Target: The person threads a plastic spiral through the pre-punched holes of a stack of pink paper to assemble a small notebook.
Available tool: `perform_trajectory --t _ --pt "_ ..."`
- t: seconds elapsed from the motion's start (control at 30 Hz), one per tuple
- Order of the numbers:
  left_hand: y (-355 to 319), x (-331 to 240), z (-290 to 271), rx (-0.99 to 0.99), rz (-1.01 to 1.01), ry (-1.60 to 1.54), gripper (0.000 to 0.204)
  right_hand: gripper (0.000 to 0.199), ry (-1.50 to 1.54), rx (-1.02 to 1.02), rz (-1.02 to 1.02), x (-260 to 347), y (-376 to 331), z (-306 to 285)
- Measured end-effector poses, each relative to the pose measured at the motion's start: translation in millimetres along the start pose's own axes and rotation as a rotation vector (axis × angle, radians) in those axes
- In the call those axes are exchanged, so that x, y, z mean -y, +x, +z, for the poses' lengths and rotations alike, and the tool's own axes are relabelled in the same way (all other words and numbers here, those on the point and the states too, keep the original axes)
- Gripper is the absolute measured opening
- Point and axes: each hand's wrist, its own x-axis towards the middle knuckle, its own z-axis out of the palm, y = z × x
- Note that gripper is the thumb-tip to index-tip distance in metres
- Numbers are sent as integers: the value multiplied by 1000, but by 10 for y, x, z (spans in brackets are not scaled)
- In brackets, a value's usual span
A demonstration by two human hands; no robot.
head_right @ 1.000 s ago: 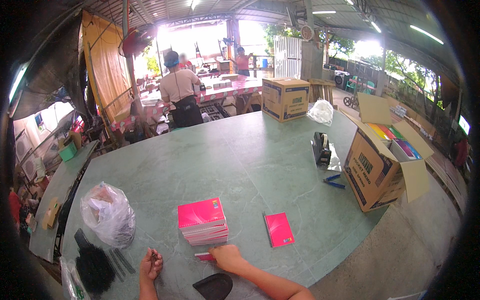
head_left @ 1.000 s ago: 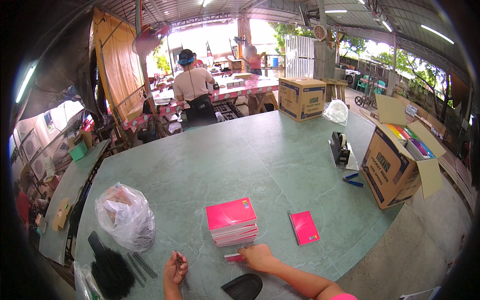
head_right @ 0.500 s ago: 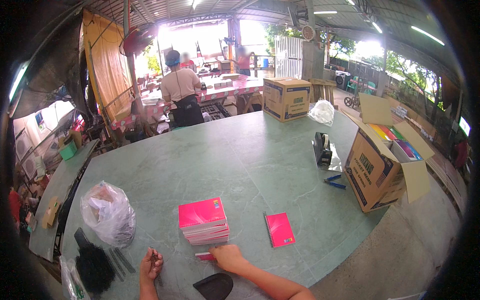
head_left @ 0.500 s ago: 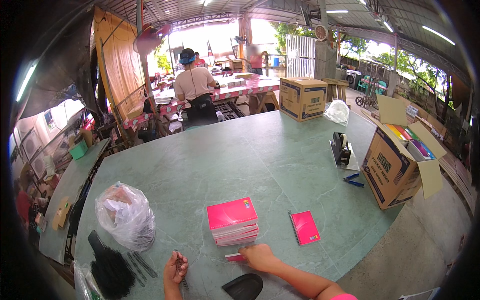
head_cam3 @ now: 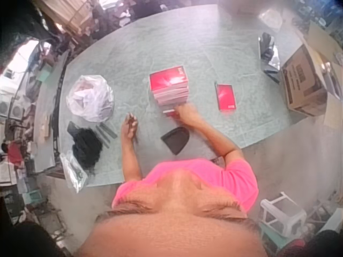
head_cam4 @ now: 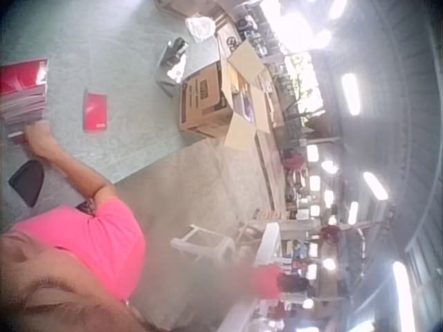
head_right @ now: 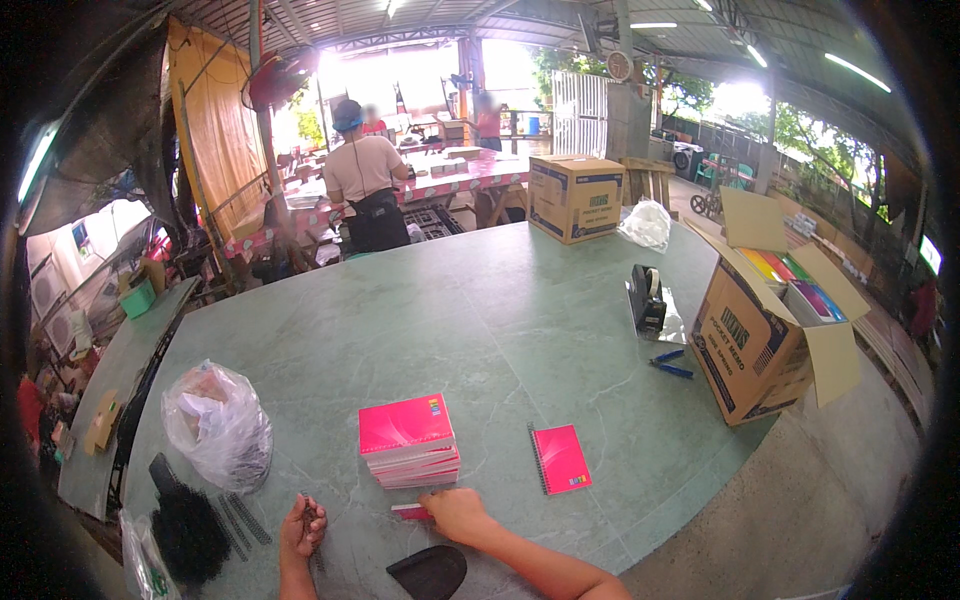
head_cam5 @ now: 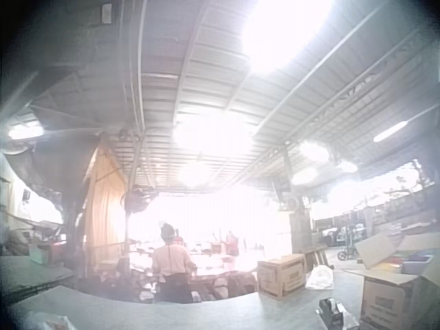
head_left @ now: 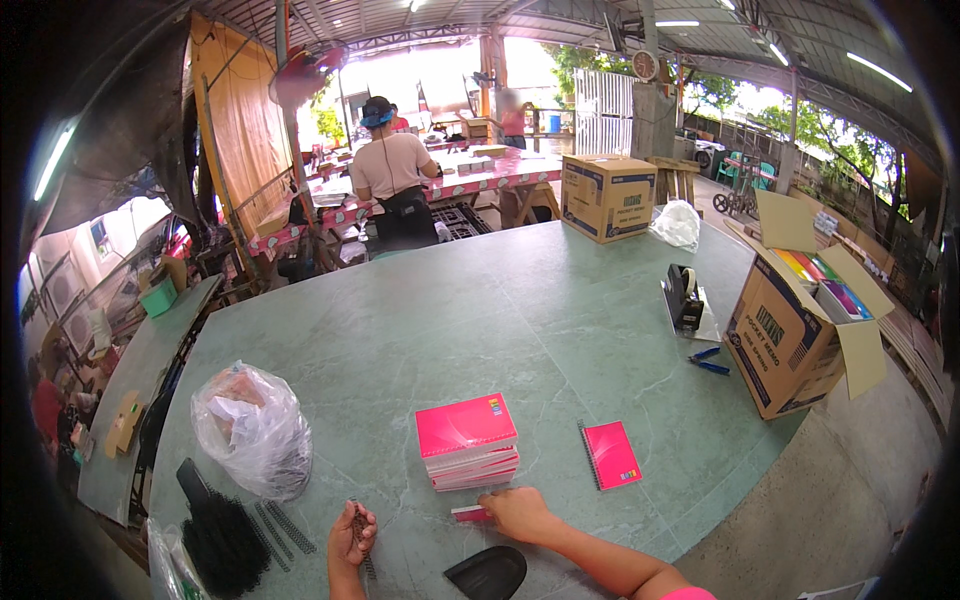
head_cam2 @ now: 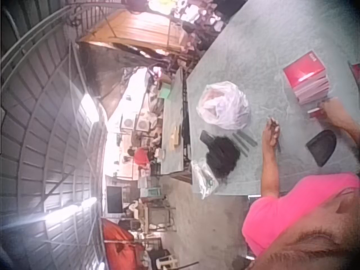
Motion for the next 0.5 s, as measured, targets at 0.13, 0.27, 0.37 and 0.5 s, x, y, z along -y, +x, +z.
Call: perform_trajectory --t 0.13,0.27,0.37,0.5 --pt "2 -1 -27 10 -9 -4 31 21 -24 23 9 6 14 -6" --pt "-5 -3 -8 12 -3 17 31 21 -22 17 13 19 4 -23" --pt "-17 -10 11 13 -9 10 31 23 -20 6 -3 41 -3 -59" --pt "-6 -10 -3 23 -16 9 32 25 -21 -5 -29 12 -8 -35"
